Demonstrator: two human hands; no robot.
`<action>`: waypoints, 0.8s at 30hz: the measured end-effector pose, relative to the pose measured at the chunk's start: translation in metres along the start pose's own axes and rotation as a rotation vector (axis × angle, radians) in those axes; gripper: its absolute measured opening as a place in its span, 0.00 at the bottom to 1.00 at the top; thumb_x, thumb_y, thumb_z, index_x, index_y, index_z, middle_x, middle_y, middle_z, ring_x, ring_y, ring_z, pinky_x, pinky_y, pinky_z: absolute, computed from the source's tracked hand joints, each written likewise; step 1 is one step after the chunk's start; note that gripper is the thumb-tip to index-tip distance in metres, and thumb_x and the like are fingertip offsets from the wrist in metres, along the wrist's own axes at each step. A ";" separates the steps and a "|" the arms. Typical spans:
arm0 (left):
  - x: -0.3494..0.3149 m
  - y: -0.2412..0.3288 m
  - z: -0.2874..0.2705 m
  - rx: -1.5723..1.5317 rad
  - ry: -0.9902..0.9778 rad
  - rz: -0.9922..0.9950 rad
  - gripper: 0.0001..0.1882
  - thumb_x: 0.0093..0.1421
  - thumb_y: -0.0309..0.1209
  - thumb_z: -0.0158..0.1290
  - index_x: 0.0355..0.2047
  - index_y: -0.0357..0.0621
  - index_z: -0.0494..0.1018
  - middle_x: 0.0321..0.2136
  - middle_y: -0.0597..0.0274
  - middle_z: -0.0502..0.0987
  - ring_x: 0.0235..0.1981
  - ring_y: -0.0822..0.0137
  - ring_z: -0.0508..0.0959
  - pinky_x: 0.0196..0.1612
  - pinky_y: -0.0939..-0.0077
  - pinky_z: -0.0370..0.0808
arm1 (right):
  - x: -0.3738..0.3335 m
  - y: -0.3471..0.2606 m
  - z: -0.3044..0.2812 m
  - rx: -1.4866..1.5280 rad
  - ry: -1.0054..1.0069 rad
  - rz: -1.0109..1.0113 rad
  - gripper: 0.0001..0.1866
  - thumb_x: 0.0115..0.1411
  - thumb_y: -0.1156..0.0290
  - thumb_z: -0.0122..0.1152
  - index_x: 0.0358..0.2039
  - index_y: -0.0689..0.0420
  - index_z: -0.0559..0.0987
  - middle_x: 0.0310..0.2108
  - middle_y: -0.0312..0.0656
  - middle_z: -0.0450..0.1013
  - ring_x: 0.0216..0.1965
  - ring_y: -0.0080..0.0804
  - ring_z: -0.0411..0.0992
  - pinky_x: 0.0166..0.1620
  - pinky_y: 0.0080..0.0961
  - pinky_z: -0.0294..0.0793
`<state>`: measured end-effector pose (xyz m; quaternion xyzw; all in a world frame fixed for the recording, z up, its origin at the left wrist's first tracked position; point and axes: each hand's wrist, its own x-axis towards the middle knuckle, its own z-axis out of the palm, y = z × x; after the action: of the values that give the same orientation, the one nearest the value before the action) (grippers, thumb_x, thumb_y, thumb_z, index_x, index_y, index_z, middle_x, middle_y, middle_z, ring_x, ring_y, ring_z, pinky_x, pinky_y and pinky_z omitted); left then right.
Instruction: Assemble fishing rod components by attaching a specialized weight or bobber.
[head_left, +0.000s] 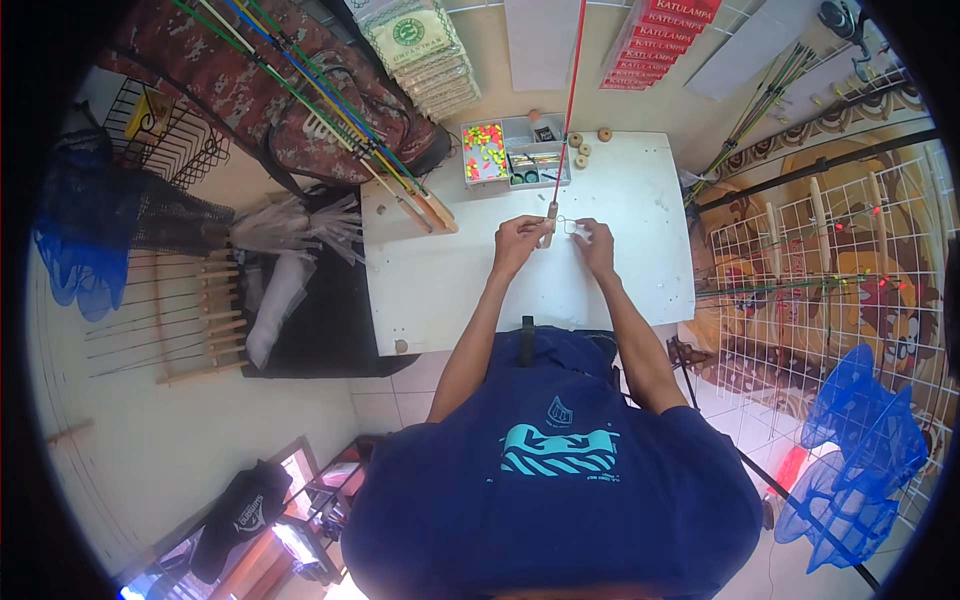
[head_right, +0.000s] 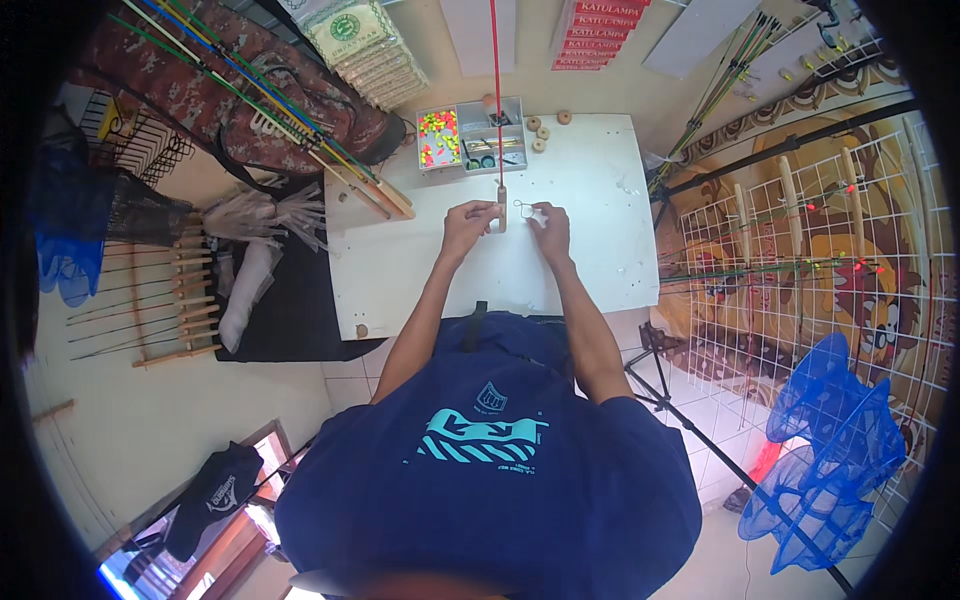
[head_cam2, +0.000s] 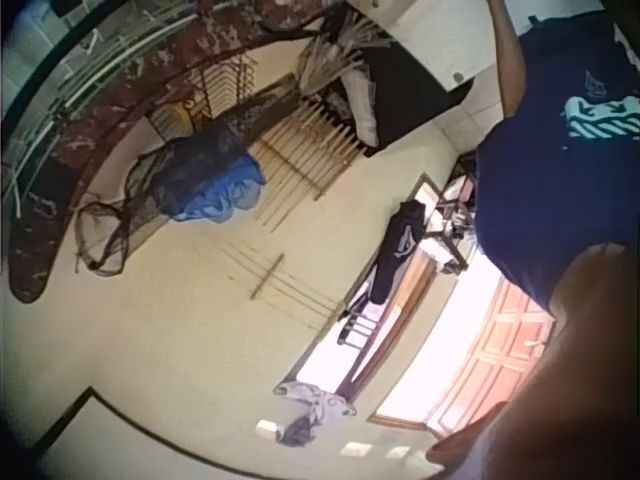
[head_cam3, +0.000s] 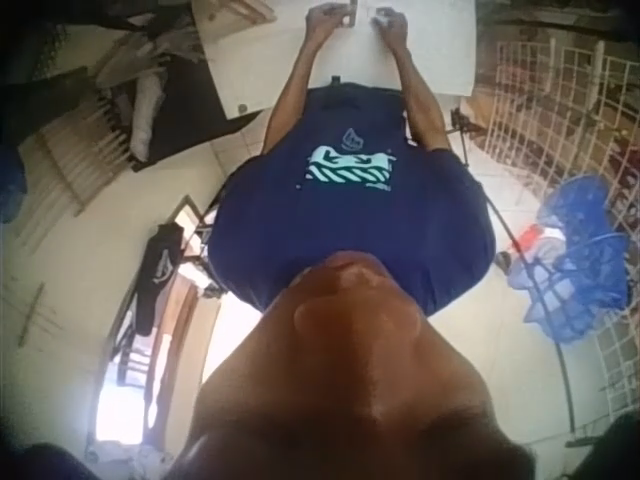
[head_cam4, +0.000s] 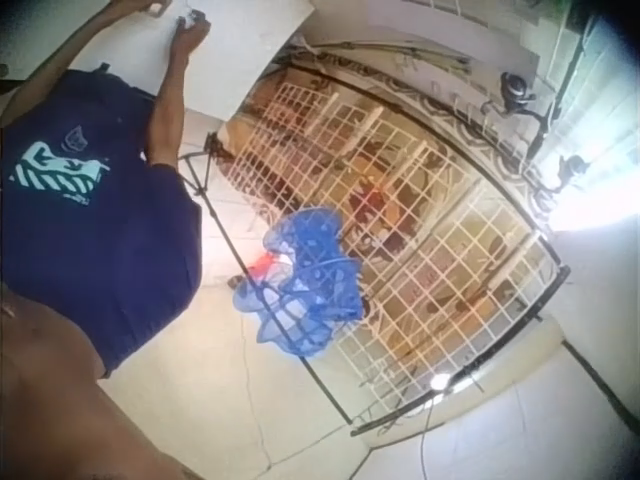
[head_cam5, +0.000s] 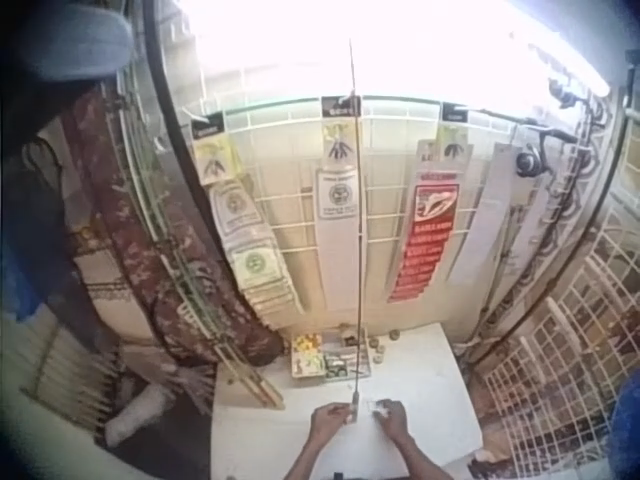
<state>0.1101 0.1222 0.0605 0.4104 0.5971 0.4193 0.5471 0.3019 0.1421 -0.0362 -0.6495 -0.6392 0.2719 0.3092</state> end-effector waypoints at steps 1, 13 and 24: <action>-0.001 -0.001 -0.001 -0.001 0.010 -0.001 0.16 0.58 0.38 0.60 0.39 0.36 0.79 0.24 0.64 0.78 0.20 0.79 0.71 0.24 0.84 0.67 | -0.002 -0.006 0.005 -0.080 0.019 -0.064 0.18 0.49 0.71 0.69 0.42 0.49 0.78 0.32 0.42 0.72 0.37 0.37 0.71 0.40 0.30 0.73; 0.001 -0.003 -0.001 -0.037 -0.003 -0.015 0.15 0.58 0.37 0.59 0.37 0.37 0.80 0.25 0.67 0.80 0.20 0.80 0.70 0.23 0.85 0.66 | -0.008 -0.021 0.020 -0.323 -0.029 -0.036 0.07 0.56 0.72 0.60 0.31 0.62 0.75 0.36 0.53 0.68 0.38 0.49 0.68 0.41 0.42 0.69; 0.001 -0.001 -0.006 -0.029 -0.004 -0.025 0.16 0.57 0.39 0.60 0.35 0.38 0.80 0.25 0.66 0.80 0.20 0.80 0.70 0.24 0.84 0.66 | -0.009 -0.041 -0.026 0.281 -0.032 -0.008 0.13 0.52 0.74 0.67 0.37 0.60 0.75 0.23 0.37 0.75 0.28 0.25 0.73 0.38 0.25 0.70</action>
<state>0.1044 0.1222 0.0593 0.3958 0.5949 0.4203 0.5592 0.2939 0.1311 0.0108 -0.5930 -0.6022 0.3677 0.3879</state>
